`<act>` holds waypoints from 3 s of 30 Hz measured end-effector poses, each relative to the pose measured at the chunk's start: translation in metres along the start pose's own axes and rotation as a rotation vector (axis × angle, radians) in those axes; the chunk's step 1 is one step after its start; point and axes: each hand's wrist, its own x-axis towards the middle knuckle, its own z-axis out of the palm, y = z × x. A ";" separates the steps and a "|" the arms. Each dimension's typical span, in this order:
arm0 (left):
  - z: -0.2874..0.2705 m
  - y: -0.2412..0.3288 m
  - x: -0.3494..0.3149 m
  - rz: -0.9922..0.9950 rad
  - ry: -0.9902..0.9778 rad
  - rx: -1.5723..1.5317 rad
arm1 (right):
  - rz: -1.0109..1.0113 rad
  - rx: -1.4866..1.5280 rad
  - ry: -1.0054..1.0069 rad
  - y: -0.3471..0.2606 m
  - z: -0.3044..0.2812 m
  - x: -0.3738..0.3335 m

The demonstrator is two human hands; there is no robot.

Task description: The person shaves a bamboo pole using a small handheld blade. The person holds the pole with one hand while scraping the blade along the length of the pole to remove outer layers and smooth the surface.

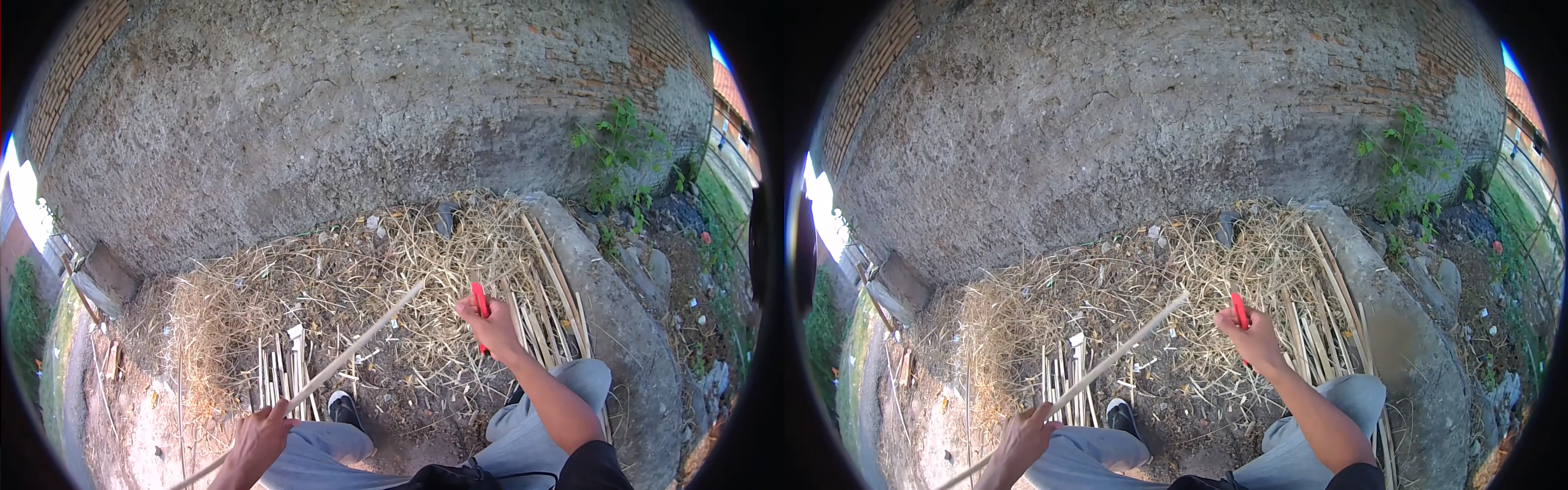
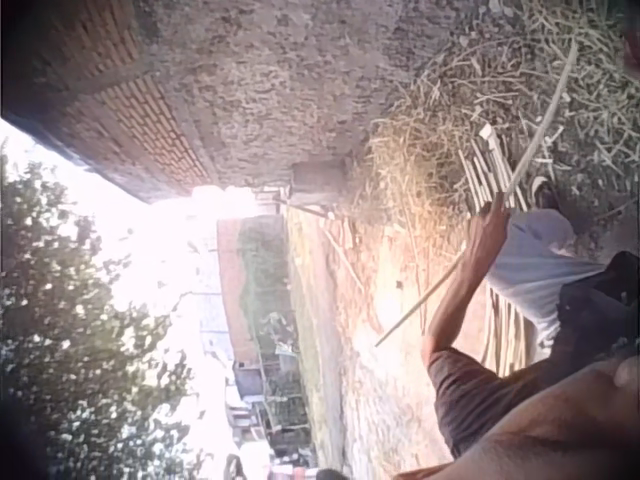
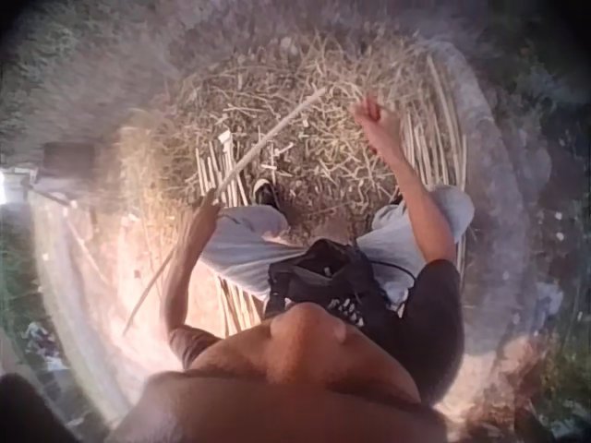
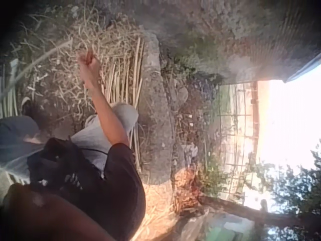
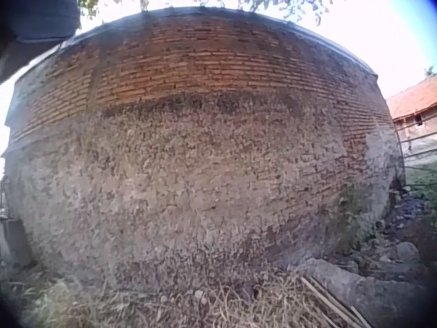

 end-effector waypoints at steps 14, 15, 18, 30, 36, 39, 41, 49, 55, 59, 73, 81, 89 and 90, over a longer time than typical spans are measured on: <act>-0.034 0.039 0.136 0.356 0.328 0.169 | -0.043 -0.514 -0.317 0.015 0.005 -0.014; -0.029 0.045 0.143 0.376 0.484 0.146 | -0.042 -0.515 -0.310 0.022 0.003 -0.013; -0.013 0.073 0.146 0.311 0.688 0.207 | 0.040 -0.262 -0.152 0.034 0.004 -0.009; 0.108 0.140 0.188 0.100 0.257 -1.243 | 0.346 0.307 -0.181 0.039 0.026 -0.019; 0.107 0.155 0.210 0.103 0.246 -1.251 | 0.300 0.373 -0.096 0.040 0.038 -0.026; 0.080 0.150 0.208 0.026 0.172 -1.306 | 0.297 0.300 -0.056 0.028 0.035 -0.028; 0.059 0.136 0.200 0.009 0.148 -1.269 | 0.221 0.210 -0.111 0.014 0.030 -0.026; -0.007 0.104 0.115 -0.122 0.070 -1.321 | -0.026 0.172 -0.128 0.000 0.015 -0.019; 0.044 0.096 0.036 -0.099 0.047 -0.858 | -0.017 0.280 -0.131 0.015 0.033 -0.025; 0.083 0.103 0.016 -0.098 -0.112 -0.865 | 0.072 0.289 -0.144 0.036 0.045 -0.030; 0.092 0.127 0.087 -0.223 -0.293 -1.332 | -0.223 -0.462 -0.239 0.025 0.038 -0.023; 0.107 0.119 0.103 -0.258 -0.230 -1.302 | -0.312 -1.164 -0.311 0.024 0.045 -0.044; 0.115 0.099 0.104 -0.384 -0.357 -1.556 | -0.528 -0.919 -0.351 0.039 0.045 -0.048; 0.116 0.098 0.103 -0.388 -0.354 -1.559 | -0.594 -0.878 -0.347 0.041 0.045 -0.048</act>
